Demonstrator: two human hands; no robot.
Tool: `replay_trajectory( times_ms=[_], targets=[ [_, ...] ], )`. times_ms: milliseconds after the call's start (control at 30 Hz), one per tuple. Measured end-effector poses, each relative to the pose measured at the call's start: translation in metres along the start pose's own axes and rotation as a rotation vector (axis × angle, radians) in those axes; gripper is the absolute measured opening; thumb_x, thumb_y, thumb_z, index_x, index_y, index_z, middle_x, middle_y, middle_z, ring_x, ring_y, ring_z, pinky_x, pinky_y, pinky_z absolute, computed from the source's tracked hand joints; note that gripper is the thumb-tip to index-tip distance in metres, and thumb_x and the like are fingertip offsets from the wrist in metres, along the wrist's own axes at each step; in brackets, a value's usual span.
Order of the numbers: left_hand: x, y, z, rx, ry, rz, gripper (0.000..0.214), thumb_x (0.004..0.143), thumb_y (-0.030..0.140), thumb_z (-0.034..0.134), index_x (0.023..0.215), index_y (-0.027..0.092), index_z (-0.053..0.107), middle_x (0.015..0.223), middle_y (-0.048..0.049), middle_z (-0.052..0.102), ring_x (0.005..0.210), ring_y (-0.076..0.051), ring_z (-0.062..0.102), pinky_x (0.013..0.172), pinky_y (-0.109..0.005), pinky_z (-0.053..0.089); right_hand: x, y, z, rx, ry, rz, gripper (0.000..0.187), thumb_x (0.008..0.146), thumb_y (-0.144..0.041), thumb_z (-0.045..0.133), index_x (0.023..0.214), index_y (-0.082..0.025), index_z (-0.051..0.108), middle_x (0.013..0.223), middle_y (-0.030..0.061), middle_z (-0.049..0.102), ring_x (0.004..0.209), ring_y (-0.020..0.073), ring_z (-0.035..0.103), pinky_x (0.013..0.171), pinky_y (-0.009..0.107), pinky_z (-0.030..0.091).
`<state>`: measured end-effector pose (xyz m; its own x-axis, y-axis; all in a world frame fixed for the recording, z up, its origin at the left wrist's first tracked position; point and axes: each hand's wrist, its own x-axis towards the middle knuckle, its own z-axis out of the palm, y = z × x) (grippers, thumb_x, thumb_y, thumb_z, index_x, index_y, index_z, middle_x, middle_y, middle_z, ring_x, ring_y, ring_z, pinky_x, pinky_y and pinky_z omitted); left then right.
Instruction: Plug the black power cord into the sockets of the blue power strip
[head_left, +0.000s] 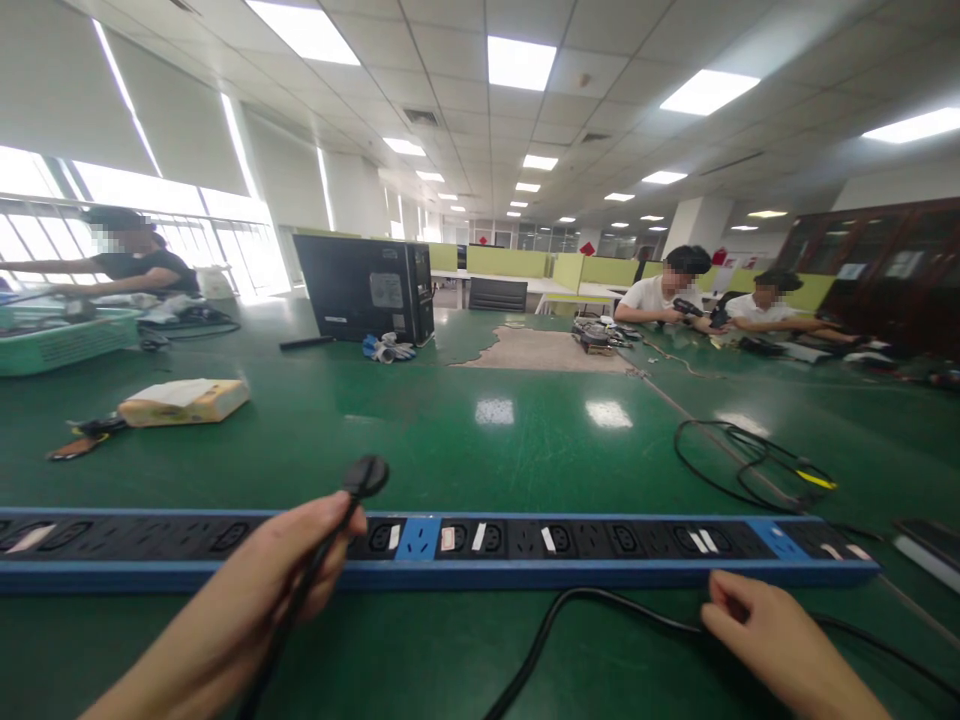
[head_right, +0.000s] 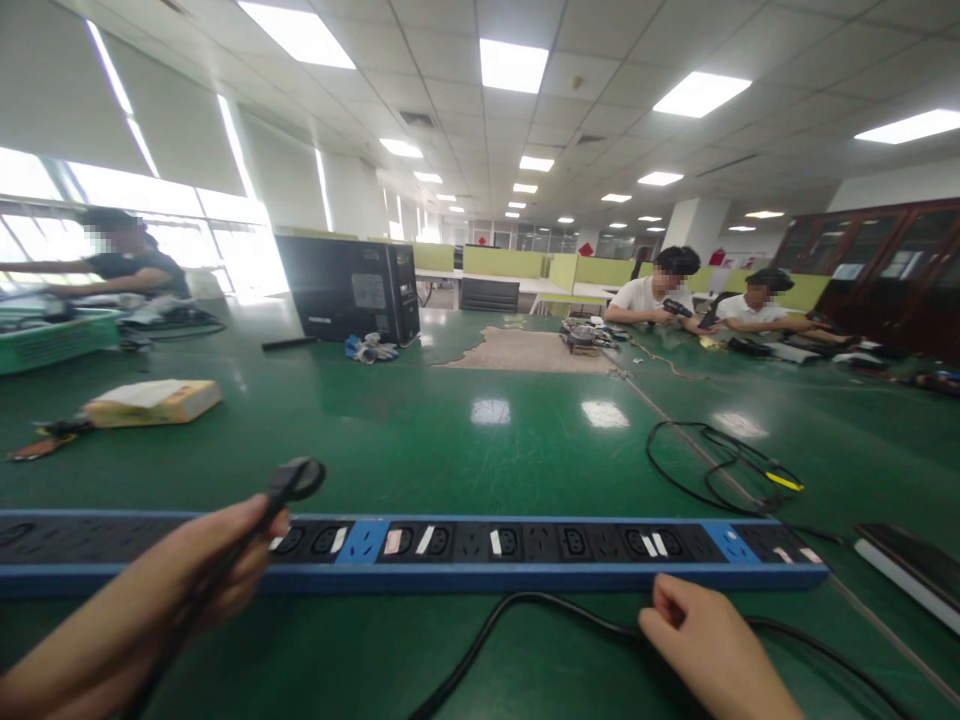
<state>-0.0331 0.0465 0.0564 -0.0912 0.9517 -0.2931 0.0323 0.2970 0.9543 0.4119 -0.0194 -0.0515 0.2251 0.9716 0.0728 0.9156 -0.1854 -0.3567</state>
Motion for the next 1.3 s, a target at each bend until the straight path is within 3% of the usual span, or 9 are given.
replay_trajectory(
  times_ms=[100, 200, 300, 433, 733, 933, 1300],
  targets=[
    [0.0, -0.024, 0.031, 0.001, -0.227, -0.001, 0.05, 0.063, 0.066, 0.065, 0.073, 0.018, 0.06, 0.046, 0.0075, 0.035, 0.039, -0.005, 0.024, 0.037, -0.017, 0.017, 0.001, 0.026, -0.014, -0.051, 0.085, 0.242, 0.024, 0.074, -0.045, 0.052, 0.061, -0.024, 0.054, 0.054, -0.0026, 0.06, 0.051, 0.0158, 0.055, 0.05, 0.025, 0.036],
    [0.006, -0.037, 0.041, -0.064, -0.244, -0.036, 0.046, 0.062, 0.062, 0.069, 0.07, 0.018, 0.06, 0.042, 0.0082, 0.033, 0.036, -0.004, 0.024, 0.035, -0.015, 0.016, -0.003, 0.025, -0.02, -0.036, 0.187, 0.336, 0.035, 0.074, -0.058, 0.049, 0.065, -0.027, 0.061, 0.058, 0.0004, 0.065, 0.049, 0.018, 0.057, 0.048, 0.027, 0.037],
    [0.01, -0.042, 0.036, -0.135, -0.204, -0.087, 0.044, 0.061, 0.059, 0.072, 0.067, 0.017, 0.059, 0.042, 0.0085, 0.034, 0.033, -0.003, 0.024, 0.033, -0.014, 0.017, -0.005, 0.01, -0.019, -0.008, 0.252, 0.328, 0.04, 0.075, -0.063, 0.047, 0.068, -0.027, 0.063, 0.059, 0.0013, 0.066, 0.049, 0.0186, 0.059, 0.047, 0.027, 0.038],
    [0.008, -0.046, 0.028, -0.15, -0.187, -0.125, 0.041, 0.063, 0.056, 0.07, 0.062, 0.017, 0.057, 0.038, 0.0093, 0.03, 0.032, -0.003, 0.02, 0.033, -0.014, 0.016, -0.007, -0.007, -0.014, 0.003, 0.235, 0.319, 0.043, 0.076, -0.065, 0.045, 0.07, -0.027, 0.064, 0.06, 0.0004, 0.065, 0.053, 0.0187, 0.061, 0.05, 0.026, 0.041],
    [0.018, -0.055, 0.036, -0.177, -0.251, -0.215, 0.04, 0.063, 0.057, 0.066, 0.061, 0.018, 0.055, 0.036, 0.0089, 0.03, 0.03, -0.004, 0.019, 0.031, -0.016, 0.014, -0.008, -0.011, -0.011, 0.031, 0.295, 0.246, 0.042, 0.076, -0.063, 0.048, 0.07, -0.026, 0.066, 0.058, -0.0004, 0.065, 0.052, 0.0175, 0.06, 0.048, 0.025, 0.041],
    [0.016, -0.061, 0.037, -0.094, -0.204, -0.168, 0.034, 0.068, 0.049, 0.066, 0.063, 0.017, 0.056, 0.038, 0.0079, 0.035, 0.03, -0.003, 0.022, 0.033, -0.014, 0.012, -0.01, -0.017, -0.011, 0.051, 0.276, 0.257, 0.043, 0.078, -0.063, 0.044, 0.073, -0.026, 0.065, 0.058, -0.0017, 0.064, 0.054, 0.0166, 0.059, 0.052, 0.025, 0.043],
    [0.018, -0.063, 0.036, -0.079, -0.23, -0.132, 0.036, 0.067, 0.051, 0.065, 0.065, 0.017, 0.057, 0.038, 0.0083, 0.034, 0.031, -0.004, 0.023, 0.032, -0.015, 0.013, -0.006, -0.015, -0.011, 0.05, 0.24, 0.24, 0.047, 0.074, -0.068, 0.044, 0.072, -0.026, 0.065, 0.063, 0.0, 0.067, 0.058, 0.0186, 0.063, 0.054, 0.026, 0.045]
  ],
)
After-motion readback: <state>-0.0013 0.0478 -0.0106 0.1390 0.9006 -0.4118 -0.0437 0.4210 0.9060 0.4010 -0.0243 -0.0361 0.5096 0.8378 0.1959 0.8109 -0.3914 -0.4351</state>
